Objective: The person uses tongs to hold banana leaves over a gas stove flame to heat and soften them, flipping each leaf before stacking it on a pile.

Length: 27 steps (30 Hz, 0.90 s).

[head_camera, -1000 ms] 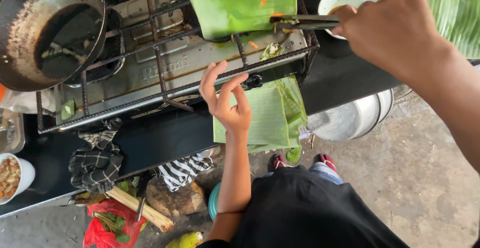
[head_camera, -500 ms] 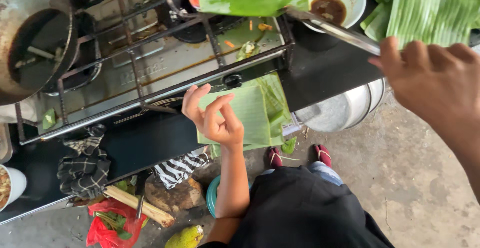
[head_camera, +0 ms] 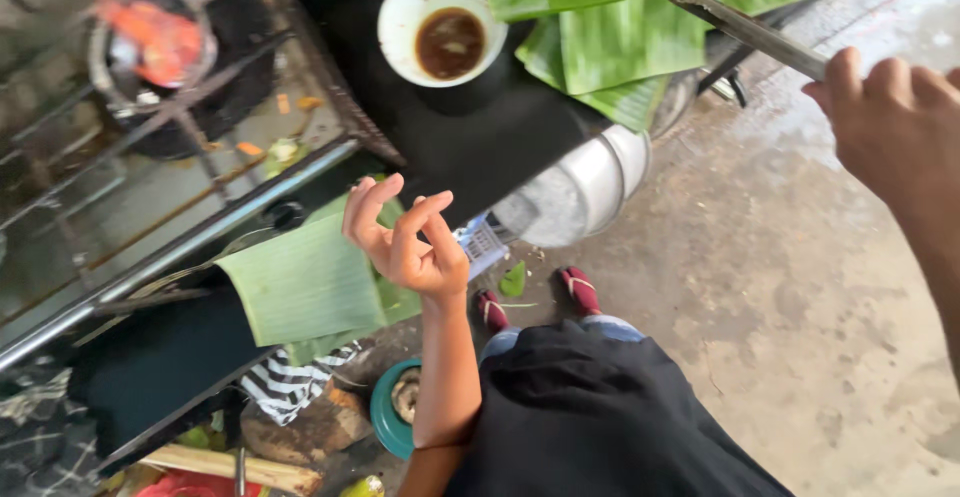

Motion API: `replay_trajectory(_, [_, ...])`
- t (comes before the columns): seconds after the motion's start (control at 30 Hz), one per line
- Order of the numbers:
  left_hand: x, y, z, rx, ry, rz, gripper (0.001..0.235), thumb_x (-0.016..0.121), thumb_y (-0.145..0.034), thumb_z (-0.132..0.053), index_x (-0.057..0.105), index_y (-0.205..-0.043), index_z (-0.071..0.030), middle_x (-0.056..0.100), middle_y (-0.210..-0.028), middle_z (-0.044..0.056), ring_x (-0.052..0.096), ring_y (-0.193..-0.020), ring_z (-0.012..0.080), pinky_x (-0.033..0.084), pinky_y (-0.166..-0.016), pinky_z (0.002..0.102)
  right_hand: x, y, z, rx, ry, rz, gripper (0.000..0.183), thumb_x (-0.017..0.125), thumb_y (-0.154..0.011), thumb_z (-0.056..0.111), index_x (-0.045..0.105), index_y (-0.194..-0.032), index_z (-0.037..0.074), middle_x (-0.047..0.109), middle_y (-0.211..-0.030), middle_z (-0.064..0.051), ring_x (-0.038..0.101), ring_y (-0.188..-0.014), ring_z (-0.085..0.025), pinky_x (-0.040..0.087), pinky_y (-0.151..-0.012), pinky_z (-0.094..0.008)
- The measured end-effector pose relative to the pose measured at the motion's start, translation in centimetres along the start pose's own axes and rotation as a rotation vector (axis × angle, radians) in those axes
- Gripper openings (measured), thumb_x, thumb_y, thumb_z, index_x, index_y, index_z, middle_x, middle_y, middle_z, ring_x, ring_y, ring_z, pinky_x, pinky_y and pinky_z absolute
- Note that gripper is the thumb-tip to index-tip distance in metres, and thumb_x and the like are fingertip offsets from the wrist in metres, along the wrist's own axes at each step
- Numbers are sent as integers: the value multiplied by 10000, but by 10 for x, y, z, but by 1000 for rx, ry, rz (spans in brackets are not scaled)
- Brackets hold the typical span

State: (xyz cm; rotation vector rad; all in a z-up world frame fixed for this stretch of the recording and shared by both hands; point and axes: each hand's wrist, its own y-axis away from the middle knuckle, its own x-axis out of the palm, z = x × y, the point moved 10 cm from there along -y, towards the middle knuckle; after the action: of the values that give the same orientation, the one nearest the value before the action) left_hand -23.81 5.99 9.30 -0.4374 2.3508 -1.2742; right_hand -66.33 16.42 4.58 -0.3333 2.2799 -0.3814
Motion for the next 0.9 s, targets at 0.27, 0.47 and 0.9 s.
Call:
replay_trajectory(0.27, [57,18,-31,-26,-38,95,191,655,-899,19,761,-910,-139,599,-1300,54,508,-1322,315,440,-1171,492,75,20,-25,141,-63,167,364,538,-1132,452,647,-1164,106,646,-765,8,653,-644,-123,532,-741,-366])
replay_trajectory(0.47, [70,21,-43,6,-61,112,190,659,-900,20,764,-902,-138,598,-1308,60,505,-1311,323,432,-1149,489,97,4,-40,302,-335,632,501,634,-1059,514,684,-1061,15,628,-527,-52,633,-459,-236,532,-588,-470])
replay_trajectory(0.9, [-125,50,85,-378,-308,-82,195,655,-1018,-11,703,-1186,-98,689,-1302,92,655,-1259,283,536,-1052,417,41,6,60,592,-1792,513,349,495,-1105,354,625,-1059,33,599,-785,-45,577,-649,-142,480,-633,-297])
